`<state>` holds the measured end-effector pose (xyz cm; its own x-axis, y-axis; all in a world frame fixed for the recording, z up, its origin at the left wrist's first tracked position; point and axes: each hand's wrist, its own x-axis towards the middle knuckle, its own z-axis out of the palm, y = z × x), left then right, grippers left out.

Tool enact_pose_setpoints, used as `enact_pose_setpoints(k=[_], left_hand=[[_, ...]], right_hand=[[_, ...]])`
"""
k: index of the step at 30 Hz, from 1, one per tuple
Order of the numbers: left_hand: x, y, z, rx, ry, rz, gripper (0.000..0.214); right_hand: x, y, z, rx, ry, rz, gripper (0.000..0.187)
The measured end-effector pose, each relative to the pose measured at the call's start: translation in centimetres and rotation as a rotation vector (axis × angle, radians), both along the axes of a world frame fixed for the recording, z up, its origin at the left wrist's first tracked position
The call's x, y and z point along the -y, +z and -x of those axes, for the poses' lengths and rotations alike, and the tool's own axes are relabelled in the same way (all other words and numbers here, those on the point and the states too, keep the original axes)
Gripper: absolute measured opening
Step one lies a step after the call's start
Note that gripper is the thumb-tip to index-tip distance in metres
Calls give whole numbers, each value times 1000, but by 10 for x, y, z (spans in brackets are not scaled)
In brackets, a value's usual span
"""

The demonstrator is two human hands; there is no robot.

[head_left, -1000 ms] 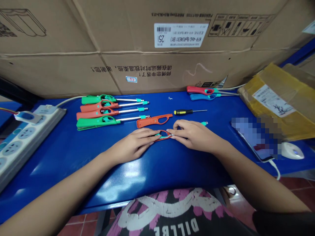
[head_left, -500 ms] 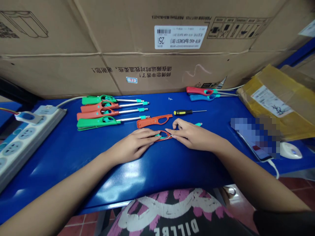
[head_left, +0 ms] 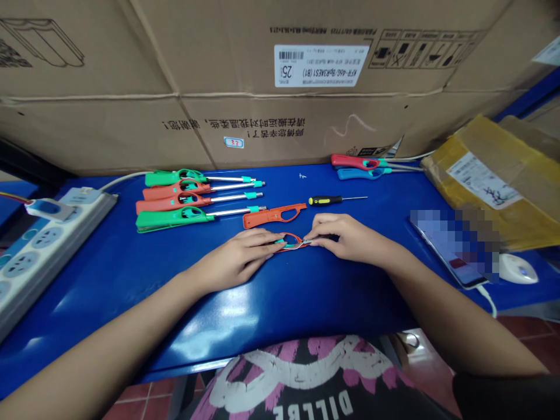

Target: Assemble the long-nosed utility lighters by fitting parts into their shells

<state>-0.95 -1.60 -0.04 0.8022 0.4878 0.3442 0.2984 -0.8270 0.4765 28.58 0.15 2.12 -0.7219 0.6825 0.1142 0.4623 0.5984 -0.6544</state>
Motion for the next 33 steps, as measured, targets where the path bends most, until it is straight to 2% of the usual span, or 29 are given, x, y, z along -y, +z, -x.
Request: enact_pose_setpoints(k=[6, 24, 33], left_hand=[[1, 0, 0, -4, -3, 5, 44], [0, 1, -1, -3, 1, 3, 44], [1, 2, -1, -24, 8, -10, 44]], right_hand=[[0, -1, 0, 21, 25, -92, 18], [-1, -2, -4, 61, 1, -155, 18], [2, -1, 1, 21, -19, -35, 19]])
